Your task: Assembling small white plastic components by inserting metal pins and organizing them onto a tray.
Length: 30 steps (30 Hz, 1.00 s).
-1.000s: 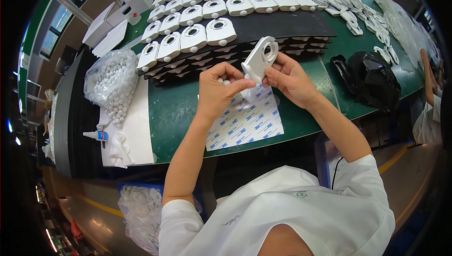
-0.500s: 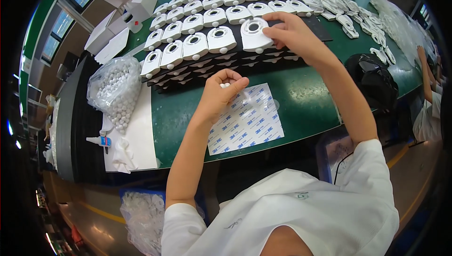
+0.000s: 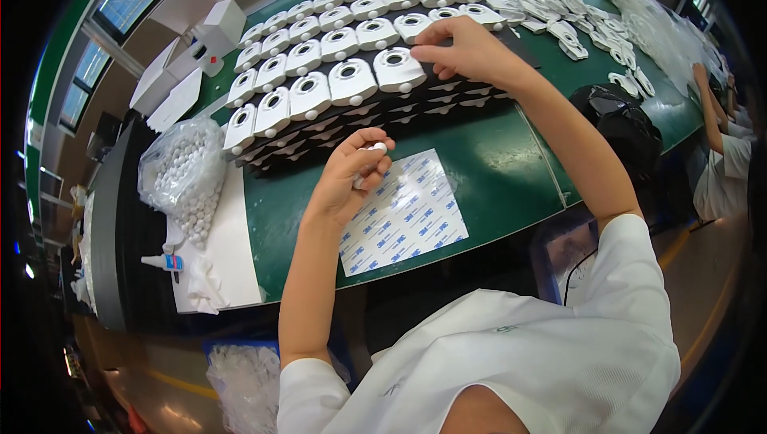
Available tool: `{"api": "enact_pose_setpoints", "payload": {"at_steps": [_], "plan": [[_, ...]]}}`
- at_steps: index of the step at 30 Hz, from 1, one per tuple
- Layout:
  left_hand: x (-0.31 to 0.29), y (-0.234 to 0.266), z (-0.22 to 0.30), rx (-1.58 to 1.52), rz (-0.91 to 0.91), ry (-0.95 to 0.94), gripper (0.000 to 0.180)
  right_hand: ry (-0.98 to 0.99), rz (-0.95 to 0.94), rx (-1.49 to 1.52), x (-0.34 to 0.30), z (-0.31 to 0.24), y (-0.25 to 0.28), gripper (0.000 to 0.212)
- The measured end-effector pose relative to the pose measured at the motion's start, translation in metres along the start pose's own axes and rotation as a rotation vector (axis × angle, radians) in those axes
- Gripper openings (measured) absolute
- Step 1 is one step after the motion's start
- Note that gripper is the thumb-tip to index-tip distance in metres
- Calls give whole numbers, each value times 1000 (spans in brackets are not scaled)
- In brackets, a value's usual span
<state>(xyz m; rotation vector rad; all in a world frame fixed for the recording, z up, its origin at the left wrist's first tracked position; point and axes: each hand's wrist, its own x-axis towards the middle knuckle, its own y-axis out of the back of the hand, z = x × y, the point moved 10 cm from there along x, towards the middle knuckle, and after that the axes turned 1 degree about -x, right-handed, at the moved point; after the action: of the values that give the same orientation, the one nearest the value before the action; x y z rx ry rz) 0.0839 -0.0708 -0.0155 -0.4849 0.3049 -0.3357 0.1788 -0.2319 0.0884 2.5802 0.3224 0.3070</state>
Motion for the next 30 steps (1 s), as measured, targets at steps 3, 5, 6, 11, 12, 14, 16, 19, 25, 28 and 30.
{"api": "enact_pose_setpoints", "payload": {"at_steps": [3, 5, 6, 11, 12, 14, 16, 19, 25, 28, 30], "plan": [[-5, -2, 5, 48, 44, -20, 17, 109, 135, -106, 7, -8, 48, 29], [-4, -4, 7, 37, 40, -35, 21, 261, 305, -264, 17, -1, 104, 26], [-4, -3, 9, 25, 42, -49, 27, 283, 425, -434, 24, 15, 130, 24], [-1, 6, 4, -14, 40, -37, 39, 100, 76, -908, 50, 138, 135, 31], [-1, 6, 4, -4, 40, -36, 41, 99, -31, -944, 40, 149, 122, 34], [2, 2, 4, -6, 29, -30, 41, -56, -87, -814, 33, 193, 129, 38], [-1, 6, 5, -12, 48, -31, 40, -62, -101, -1034, 21, 181, 120, 37], [-3, 3, 5, 31, 40, -33, 40, -181, -105, -1320, -16, 146, 115, 39], [-3, -2, 6, 28, 3, -51, 31, -465, -220, -1040, -48, 148, 127, 53], [-2, -3, 9, -17, -4, -62, 27, -236, -114, -882, -52, 138, 119, 54], [-1, -2, 9, -78, -30, -66, 25, -208, -106, -903, -52, 141, 122, 51]]}}
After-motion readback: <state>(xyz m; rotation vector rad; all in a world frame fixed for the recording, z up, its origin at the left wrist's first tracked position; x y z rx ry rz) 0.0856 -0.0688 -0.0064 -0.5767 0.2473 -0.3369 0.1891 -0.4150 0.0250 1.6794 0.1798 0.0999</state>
